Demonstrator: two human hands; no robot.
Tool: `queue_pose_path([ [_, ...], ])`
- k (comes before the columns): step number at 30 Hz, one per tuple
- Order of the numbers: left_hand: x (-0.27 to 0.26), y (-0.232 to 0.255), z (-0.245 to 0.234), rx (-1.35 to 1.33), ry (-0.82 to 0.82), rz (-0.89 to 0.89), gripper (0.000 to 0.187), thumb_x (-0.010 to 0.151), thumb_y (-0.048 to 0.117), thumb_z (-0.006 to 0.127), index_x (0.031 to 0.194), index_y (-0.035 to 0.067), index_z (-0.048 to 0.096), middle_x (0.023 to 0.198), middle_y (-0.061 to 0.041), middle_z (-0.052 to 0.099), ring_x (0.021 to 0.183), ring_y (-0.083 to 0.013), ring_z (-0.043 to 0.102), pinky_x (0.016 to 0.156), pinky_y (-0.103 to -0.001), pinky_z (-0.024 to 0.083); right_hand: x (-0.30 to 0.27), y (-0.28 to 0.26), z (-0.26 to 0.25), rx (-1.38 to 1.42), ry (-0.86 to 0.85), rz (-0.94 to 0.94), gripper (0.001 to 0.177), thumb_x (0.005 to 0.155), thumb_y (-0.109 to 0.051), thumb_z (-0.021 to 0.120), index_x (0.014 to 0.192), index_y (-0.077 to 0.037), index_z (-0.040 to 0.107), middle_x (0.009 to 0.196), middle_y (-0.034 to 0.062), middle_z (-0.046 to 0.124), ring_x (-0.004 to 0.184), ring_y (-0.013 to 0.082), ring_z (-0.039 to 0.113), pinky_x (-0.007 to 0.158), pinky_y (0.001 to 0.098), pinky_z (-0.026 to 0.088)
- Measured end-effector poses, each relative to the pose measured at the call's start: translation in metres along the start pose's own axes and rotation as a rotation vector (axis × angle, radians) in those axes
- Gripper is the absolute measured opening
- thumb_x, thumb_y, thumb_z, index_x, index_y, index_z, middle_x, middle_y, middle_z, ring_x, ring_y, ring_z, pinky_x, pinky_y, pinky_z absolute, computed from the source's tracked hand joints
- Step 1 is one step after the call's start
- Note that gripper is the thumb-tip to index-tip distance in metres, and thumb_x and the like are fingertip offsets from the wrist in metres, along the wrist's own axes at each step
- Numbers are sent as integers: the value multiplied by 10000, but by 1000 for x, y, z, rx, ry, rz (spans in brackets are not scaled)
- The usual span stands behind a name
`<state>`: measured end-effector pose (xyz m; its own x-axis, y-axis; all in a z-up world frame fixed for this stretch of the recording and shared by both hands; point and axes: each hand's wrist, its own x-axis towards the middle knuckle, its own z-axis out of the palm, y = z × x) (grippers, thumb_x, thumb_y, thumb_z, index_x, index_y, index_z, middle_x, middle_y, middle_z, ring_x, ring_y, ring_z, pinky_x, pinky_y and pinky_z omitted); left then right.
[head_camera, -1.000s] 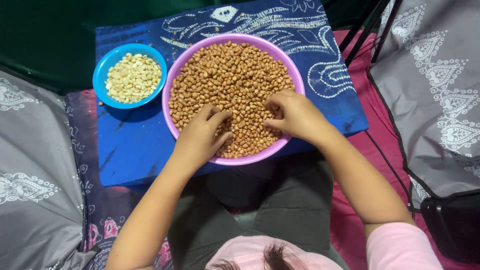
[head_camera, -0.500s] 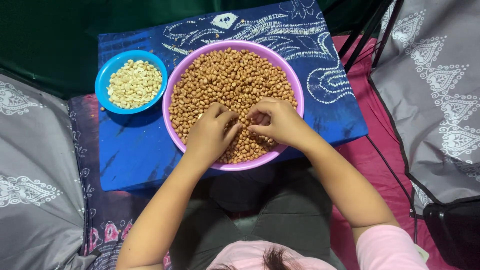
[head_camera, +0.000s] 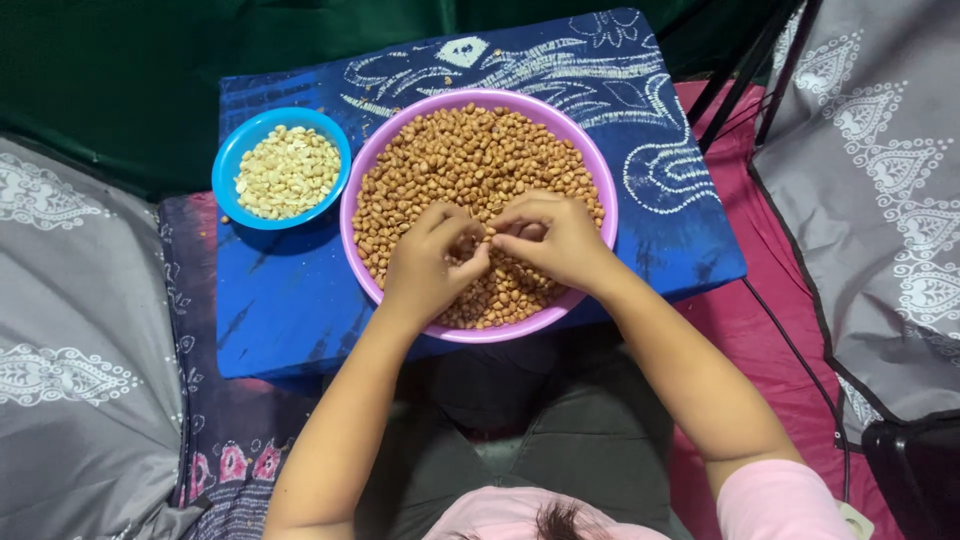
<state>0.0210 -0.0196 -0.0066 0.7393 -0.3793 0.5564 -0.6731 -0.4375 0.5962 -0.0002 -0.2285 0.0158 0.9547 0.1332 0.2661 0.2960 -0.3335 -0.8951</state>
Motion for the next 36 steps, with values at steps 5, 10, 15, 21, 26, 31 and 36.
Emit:
queue_pose_path([
  [5,-4,1,-12,-573,45,-253,153,828,23,830,965,74,784,1022,-77,777,958,-208,766,822,-304,623,7,-25,9,-5,37,-234,226,799,-2,870,1009,-54,807,949,101,733,809,185,720,698,287,641],
  [10,-11,5,-20,-846,45,-458,134,858,-53,801,988,-39,771,1045,-186,771,957,-219,753,818,-337,635,6,-21,26,-46,76,-341,169,809,-16,852,959,-90,829,898,71,773,727,162,725,654,269,628],
  [15,-9,9,-20,-857,-12,-625,141,918,17,759,1055,-7,787,917,-141,792,843,-164,753,762,-268,656,-3,-6,26,220,70,-142,136,825,33,817,952,-16,809,916,116,784,776,142,715,700,270,626],
  [21,-5,20,-25,-908,6,-616,348,875,-27,779,1216,16,728,935,-153,776,835,-180,769,744,-288,673,-4,-1,29,163,72,-138,106,833,26,817,937,9,808,886,141,782,774,151,711,651,274,605],
  [26,-10,16,-22,-850,-26,-568,259,865,-30,795,1120,15,776,998,-155,788,892,-169,748,780,-305,659,-5,13,30,139,56,-124,74,843,18,804,915,7,796,844,127,767,739,142,681,612,264,583],
  [31,-12,15,-22,-808,-7,-425,278,852,-44,812,1123,11,778,1045,-183,769,984,-254,738,812,-355,655,-7,3,29,188,43,-107,74,851,23,793,924,13,785,845,116,753,752,122,656,636,248,577],
  [36,-14,11,-22,-826,4,-496,267,876,-39,786,1139,7,772,1085,-139,773,991,-191,726,818,-300,645,-5,1,26,145,28,-175,88,845,21,796,929,-6,790,838,115,740,737,135,661,596,249,560],
])
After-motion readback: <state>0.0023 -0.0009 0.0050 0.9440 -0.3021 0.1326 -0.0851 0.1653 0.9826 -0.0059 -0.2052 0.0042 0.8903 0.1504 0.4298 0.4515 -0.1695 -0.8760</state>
